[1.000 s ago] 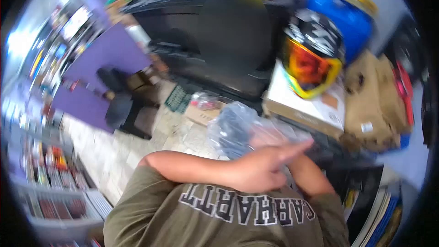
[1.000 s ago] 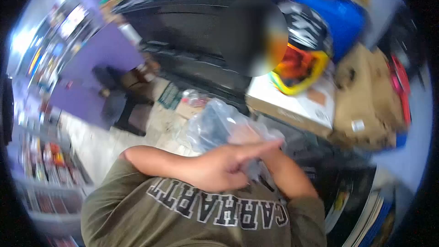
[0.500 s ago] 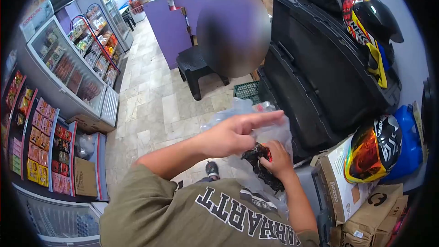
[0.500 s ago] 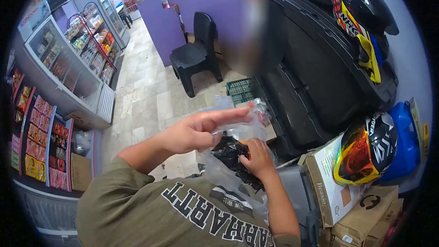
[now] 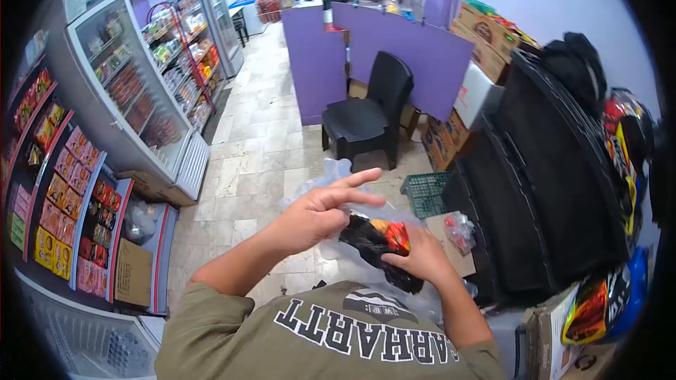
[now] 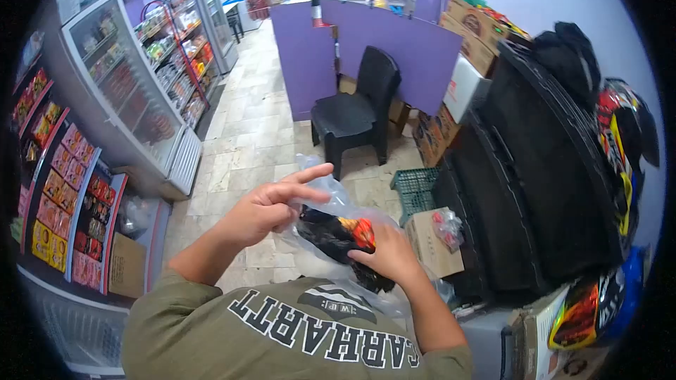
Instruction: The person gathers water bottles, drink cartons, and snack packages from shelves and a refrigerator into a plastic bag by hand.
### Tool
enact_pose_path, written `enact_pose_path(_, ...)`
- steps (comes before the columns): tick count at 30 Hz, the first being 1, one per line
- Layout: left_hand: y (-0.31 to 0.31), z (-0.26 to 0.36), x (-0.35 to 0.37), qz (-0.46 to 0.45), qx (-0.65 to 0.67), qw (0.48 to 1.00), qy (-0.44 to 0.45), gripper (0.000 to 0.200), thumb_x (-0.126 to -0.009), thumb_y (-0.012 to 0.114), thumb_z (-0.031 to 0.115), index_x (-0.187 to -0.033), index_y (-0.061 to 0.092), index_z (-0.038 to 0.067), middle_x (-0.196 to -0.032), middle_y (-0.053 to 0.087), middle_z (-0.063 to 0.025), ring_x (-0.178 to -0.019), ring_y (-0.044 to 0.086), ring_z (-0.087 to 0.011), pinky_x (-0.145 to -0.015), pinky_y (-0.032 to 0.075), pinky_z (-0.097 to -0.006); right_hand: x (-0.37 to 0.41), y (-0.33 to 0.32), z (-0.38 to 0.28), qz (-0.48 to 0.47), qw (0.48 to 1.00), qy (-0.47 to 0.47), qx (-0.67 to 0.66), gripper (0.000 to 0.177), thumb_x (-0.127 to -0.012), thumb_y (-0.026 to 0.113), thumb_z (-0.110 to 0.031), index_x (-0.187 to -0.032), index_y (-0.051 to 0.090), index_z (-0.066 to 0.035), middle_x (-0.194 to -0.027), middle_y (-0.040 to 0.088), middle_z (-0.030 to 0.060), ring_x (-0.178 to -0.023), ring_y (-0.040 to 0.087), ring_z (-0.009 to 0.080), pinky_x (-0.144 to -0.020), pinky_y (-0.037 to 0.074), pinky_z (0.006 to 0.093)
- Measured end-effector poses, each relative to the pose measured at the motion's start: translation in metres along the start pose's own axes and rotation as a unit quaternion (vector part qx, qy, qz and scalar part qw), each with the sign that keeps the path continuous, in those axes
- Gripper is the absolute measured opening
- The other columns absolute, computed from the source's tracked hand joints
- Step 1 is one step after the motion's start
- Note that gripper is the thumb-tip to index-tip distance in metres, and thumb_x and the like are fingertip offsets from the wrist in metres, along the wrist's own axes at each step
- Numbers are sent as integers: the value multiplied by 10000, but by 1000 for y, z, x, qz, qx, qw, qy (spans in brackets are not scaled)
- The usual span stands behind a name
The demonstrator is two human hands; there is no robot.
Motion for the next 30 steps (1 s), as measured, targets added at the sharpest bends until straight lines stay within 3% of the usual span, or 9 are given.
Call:
enact_pose_path(5, -86, 11, 28, 57, -226, 972, -25, 324, -732, 404, -11, -882, 686, 45, -1398, 360, -138, -1145, 510, -211, -872, 410, -315, -92, 56, -10, 24, 995, 39, 86, 945, -652, 706, -505, -1350, 266, -45, -1316, 387, 226, -1267, 280, 431, -1015, 268, 528)
enact_pose_path(10, -169, -9, 52, 75, -549, 804, -216, 332, -734, 422, 8, -988, 635, 14, -1291, 447, -223, -1139, 479, -339, -946, 387, -351, -183, 116, -31, -80, 992, 17, -100, 1079, -650, 714, -541, -1417, 117, -72, -1360, 360, 216, -1253, 330, 410, -1016, 306, 439)
enact_pose_path(12, -203, -4, 54, 131, -546, 805, -189, 360, -734, 422, 10, -1046, 601, 2, -1283, 451, -226, -1139, 477, -341, -961, 377, -358, -219, 137, -43, -140, 971, -54, -188, 1131, -629, 743, -530, -1422, 87, -60, -1306, 421, 220, -1149, 475, 371, -958, 382, 349)
enact_pose_path(16, -251, 10, 39, 246, -521, 805, -143, 525, -692, 410, -23, -1212, 484, -10, -1275, 453, -201, -1164, 461, -314, -957, 374, -344, -288, 152, -60, -274, 932, -146, -186, 1117, -632, 744, -532, -1422, 113, -57, -1117, 537, 195, -949, 567, 347, -865, 430, 362)
enact_pose_path(18, -271, 14, 31, 332, -442, 819, -156, 591, -669, 400, -27, -1258, 449, -5, -1343, 398, -161, -1214, 420, -256, -977, 331, -299, -322, 142, -71, -270, 922, -221, -169, 1029, -672, 777, -306, -1436, 114, -121, -1072, 479, 92, -711, 522, 176, -702, 455, 283)
enact_pose_path(23, -327, 31, 21, 451, -404, 788, -111, 645, -659, 380, -49, -1300, 422, 11, -1421, 320, -97, -945, 518, -158, -747, 415, -252, -445, 99, -81, -315, 851, -340, -248, 779, -674, 554, 65, -1383, 313, -147, -1027, 441, 35, -691, 461, 97, -649, 435, 226)
enact_pose_path(25, -340, 36, 16, 524, -236, 815, -79, 621, -702, 397, -43, -1321, 399, 12, -1418, 320, -85, -1023, 484, -89, -721, 392, -189, -495, 75, -91, -319, 841, -382, -214, 676, -688, 513, 88, -1322, 416, -126, -1006, 465, 18, -703, 462, 86, -666, 433, 221)
enact_pose_path(26, -350, 39, 10, 542, -226, 807, -59, 645, -701, 384, -65, -1340, 376, 22, -1423, 310, -65, -890, 475, -33, -655, 378, -164, -520, 63, -98, -348, 831, -351, -255, 646, -692, 502, 91, -1299, 444, -122, -1000, 480, 10, -712, 464, 81, -673, 430, 218)
enact_pose_path(30, -395, 39, -6, 570, -127, 810, -48, 653, -703, 385, -68, -1348, 369, 29, -1420, 312, -64, -860, 485, -37, -646, 376, -155, -613, 37, -131, -340, 841, -374, -192, 539, -711, 477, 72, -1220, 520, -101, -978, 558, 12, -759, 503, 101, -716, 430, 228)
Point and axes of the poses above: each hand's wrist, its own x-axis away from the middle knuckle, its own y-axis out of the palm, z = x × y, the point moved 4 cm from there along -x, towards the middle knuckle
